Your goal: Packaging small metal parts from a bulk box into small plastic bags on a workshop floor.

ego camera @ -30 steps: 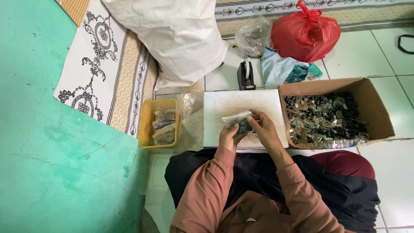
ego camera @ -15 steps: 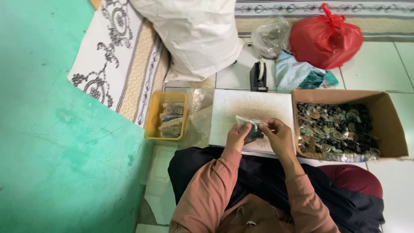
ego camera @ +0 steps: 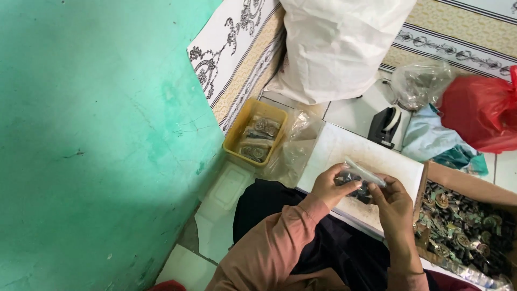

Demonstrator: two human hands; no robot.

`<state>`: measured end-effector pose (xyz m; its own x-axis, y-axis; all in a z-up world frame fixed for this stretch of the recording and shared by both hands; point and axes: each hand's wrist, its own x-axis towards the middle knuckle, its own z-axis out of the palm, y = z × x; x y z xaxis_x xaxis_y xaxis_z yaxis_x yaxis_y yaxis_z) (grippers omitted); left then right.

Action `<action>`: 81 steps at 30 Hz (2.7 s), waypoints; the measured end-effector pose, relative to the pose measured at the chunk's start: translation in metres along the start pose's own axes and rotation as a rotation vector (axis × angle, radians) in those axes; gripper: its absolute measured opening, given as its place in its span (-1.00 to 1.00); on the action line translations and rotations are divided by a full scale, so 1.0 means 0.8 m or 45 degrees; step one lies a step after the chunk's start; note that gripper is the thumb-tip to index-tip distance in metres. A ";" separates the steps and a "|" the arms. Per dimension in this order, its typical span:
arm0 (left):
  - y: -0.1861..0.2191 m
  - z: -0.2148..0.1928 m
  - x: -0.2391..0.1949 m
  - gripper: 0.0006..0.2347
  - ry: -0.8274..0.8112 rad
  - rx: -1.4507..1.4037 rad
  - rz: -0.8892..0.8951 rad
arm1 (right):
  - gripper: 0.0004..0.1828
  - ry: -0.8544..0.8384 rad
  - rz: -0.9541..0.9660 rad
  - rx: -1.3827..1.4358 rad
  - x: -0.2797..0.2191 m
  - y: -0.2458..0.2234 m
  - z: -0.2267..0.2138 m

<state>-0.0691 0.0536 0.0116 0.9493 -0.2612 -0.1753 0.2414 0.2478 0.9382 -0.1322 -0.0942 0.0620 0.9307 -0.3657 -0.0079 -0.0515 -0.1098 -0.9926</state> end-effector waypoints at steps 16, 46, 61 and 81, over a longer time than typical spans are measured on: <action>0.152 -0.262 0.048 -0.22 0.444 0.419 -0.178 | -0.18 -0.625 0.080 0.088 0.085 -0.026 0.298; 0.080 -0.309 0.072 -0.61 0.169 2.024 0.185 | -0.62 -0.795 -0.543 -0.989 0.044 -0.008 0.214; 0.066 0.001 0.040 -0.54 -0.503 1.614 0.748 | -0.78 -0.342 -0.281 -1.161 -0.059 0.033 -0.188; -0.140 0.268 0.053 -0.67 -1.408 2.103 0.840 | 0.18 0.131 0.798 -1.366 -0.016 0.193 -0.486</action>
<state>-0.0994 -0.1852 -0.0372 0.1587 -0.9745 -0.1585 -0.9590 -0.1903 0.2100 -0.2924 -0.4657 -0.0441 0.6089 -0.6926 -0.3867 -0.7903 -0.5713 -0.2213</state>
